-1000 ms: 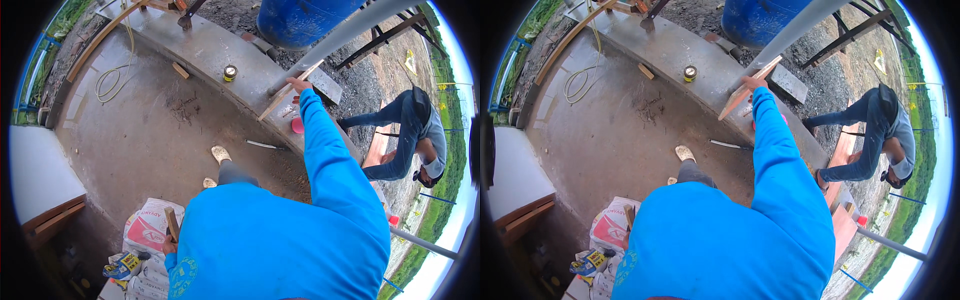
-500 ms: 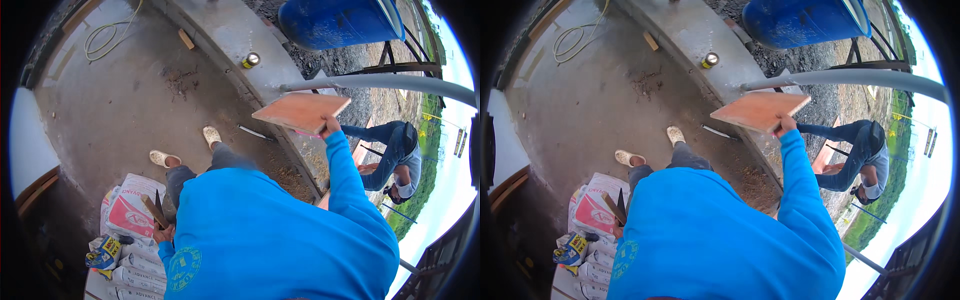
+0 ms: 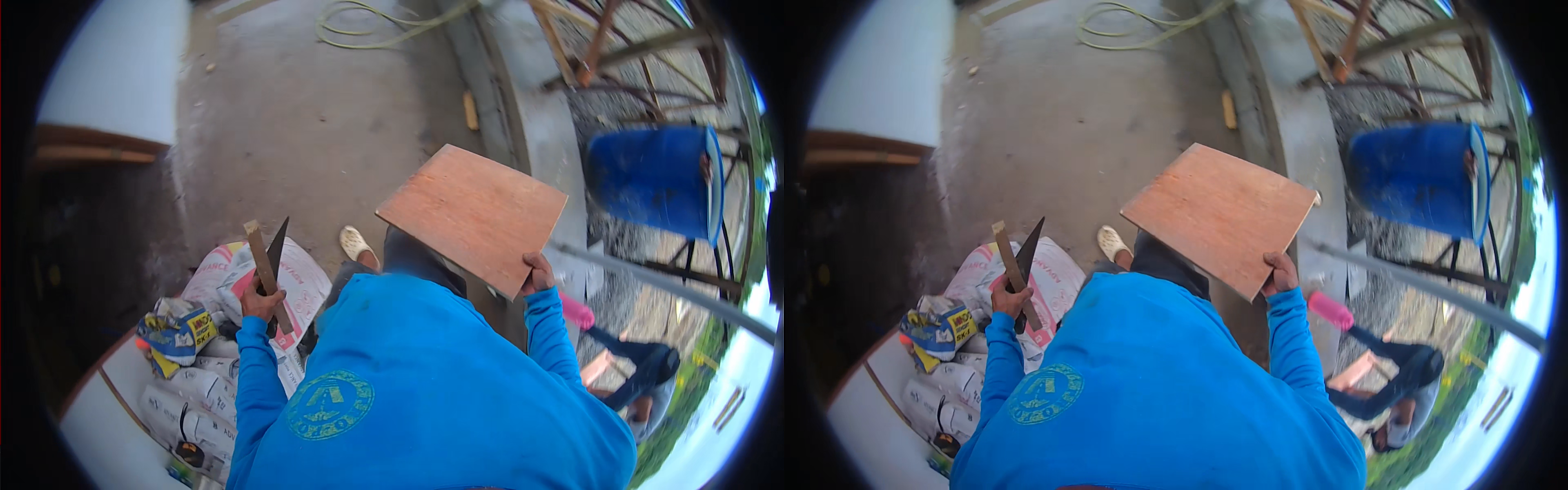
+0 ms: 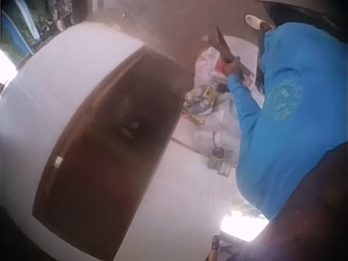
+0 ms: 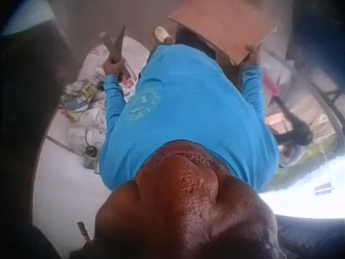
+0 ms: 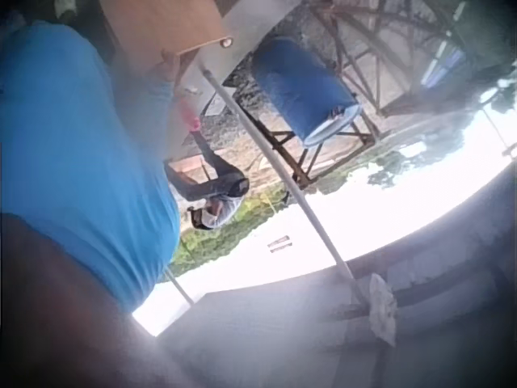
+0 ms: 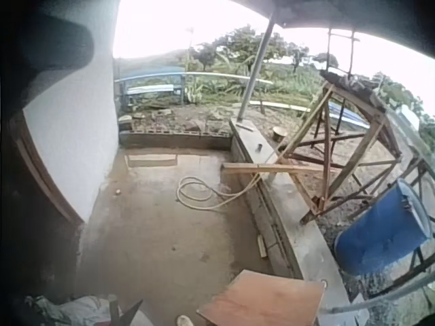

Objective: The person saws a small wooden beam, measures and marks a separate wooden block using a square and pencil, and then saws a piece of plywood before fitting it into a recess on a wall shelf.

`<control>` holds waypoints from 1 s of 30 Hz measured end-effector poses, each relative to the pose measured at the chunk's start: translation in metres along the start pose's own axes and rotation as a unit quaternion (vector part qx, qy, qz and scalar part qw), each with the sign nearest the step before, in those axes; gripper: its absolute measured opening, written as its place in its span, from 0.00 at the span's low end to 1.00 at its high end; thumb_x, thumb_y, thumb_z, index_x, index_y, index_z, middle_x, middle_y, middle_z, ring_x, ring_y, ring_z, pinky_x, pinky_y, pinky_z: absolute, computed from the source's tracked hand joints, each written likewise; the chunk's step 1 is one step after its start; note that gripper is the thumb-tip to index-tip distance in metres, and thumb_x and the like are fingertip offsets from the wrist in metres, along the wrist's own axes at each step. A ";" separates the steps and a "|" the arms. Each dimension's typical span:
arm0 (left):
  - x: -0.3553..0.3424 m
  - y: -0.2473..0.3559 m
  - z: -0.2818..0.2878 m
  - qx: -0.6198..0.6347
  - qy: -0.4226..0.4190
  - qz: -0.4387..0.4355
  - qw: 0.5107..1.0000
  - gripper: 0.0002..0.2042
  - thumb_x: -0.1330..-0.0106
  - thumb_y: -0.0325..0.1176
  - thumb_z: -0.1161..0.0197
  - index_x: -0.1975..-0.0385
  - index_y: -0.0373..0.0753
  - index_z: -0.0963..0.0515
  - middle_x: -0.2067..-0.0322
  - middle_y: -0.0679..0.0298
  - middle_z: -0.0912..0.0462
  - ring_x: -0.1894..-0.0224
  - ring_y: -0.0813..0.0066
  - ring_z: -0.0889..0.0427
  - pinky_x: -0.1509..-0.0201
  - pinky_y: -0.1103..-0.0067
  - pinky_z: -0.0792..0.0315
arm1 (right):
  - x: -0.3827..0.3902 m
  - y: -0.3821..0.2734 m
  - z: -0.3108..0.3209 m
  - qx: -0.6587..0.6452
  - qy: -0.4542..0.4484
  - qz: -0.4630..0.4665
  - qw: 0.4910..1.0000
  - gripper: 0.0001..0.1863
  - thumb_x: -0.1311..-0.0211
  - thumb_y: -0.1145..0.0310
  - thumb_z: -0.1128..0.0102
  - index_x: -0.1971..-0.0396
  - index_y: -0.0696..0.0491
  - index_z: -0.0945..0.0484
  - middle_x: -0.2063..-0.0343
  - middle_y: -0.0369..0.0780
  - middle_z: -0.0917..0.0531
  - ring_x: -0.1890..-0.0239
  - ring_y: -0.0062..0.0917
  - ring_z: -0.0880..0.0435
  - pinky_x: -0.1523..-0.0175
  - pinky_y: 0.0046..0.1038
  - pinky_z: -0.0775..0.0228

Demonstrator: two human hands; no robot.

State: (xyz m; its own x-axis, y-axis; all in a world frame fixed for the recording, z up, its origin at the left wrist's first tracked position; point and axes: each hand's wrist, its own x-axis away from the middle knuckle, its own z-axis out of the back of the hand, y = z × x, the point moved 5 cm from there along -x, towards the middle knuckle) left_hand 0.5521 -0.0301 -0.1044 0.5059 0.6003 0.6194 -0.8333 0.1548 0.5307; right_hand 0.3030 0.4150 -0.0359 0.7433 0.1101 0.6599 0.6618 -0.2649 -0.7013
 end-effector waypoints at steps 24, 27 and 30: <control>0.013 -0.037 0.114 0.272 0.292 0.248 0.883 0.26 0.66 0.45 0.34 0.66 0.37 0.27 0.70 0.57 0.23 0.67 0.65 0.23 0.62 0.76 0.31 | -0.208 0.218 -0.604 0.371 -0.350 -0.177 0.842 0.11 0.63 0.73 0.51 0.73 0.56 0.35 0.75 0.40 0.31 0.69 0.29 0.30 0.65 0.35 0.34; 0.001 -0.050 0.130 0.308 0.330 0.269 0.851 0.28 0.67 0.47 0.34 0.64 0.38 0.28 0.70 0.58 0.23 0.67 0.67 0.23 0.62 0.76 0.31 | -0.181 0.254 -0.657 0.377 -0.352 -0.157 0.842 0.12 0.66 0.72 0.46 0.75 0.54 0.34 0.78 0.42 0.29 0.73 0.31 0.29 0.66 0.33 0.35; -0.031 -0.081 0.147 0.351 0.354 0.244 0.832 0.30 0.67 0.49 0.35 0.62 0.38 0.28 0.68 0.57 0.23 0.67 0.69 0.23 0.62 0.76 0.31 | -0.225 0.324 -0.704 0.418 -0.580 0.015 0.699 0.15 0.69 0.71 0.43 0.75 0.53 0.33 0.79 0.43 0.27 0.76 0.37 0.29 0.64 0.32 0.37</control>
State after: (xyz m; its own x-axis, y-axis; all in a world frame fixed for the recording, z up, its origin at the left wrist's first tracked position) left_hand 0.6368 -0.1766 -0.0817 -0.3193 0.8073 0.4964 -0.4402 -0.5902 0.6767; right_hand 0.2820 -0.3699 -0.2216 0.0154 0.9479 0.3182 0.1100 0.3147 -0.9428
